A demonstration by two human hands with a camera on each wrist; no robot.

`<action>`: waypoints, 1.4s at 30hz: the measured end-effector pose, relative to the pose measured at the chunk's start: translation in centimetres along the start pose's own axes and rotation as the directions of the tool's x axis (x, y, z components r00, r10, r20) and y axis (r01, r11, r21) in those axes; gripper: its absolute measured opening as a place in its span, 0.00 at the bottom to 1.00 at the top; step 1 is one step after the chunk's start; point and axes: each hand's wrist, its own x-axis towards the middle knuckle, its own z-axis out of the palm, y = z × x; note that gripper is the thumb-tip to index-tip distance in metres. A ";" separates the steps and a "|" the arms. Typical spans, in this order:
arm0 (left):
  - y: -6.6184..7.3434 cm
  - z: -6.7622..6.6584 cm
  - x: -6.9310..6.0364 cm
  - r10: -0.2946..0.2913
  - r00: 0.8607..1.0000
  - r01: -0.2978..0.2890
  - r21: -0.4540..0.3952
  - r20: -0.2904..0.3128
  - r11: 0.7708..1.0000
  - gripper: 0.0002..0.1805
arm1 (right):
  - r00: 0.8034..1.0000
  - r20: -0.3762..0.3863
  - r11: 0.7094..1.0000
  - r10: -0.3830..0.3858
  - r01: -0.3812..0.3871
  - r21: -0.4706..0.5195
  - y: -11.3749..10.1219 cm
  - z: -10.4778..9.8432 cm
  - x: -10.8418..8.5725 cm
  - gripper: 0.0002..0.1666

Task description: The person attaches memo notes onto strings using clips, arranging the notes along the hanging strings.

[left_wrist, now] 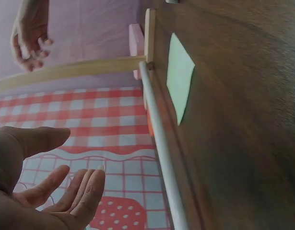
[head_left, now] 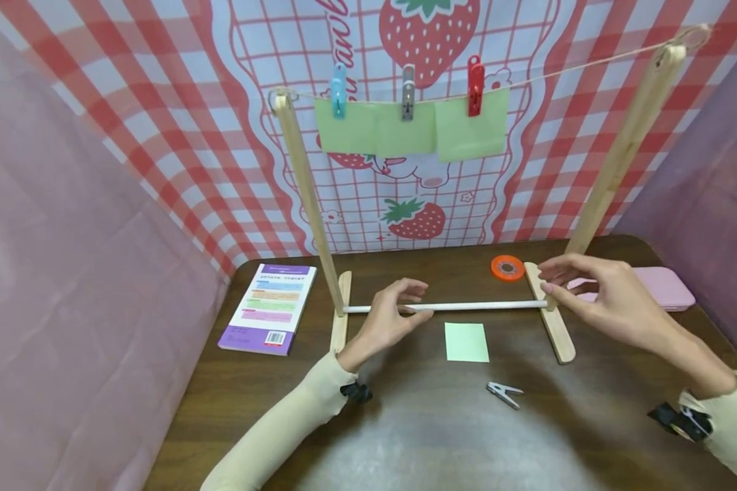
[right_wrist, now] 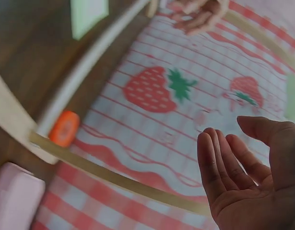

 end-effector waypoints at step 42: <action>-1.6 5.4 2.4 -0.148 0.949 0.002 0.464 0.278 0.886 0.30 | 0.972 0.221 0.993 -0.079 0.056 0.107 3.1 12.1 -11.1 0.29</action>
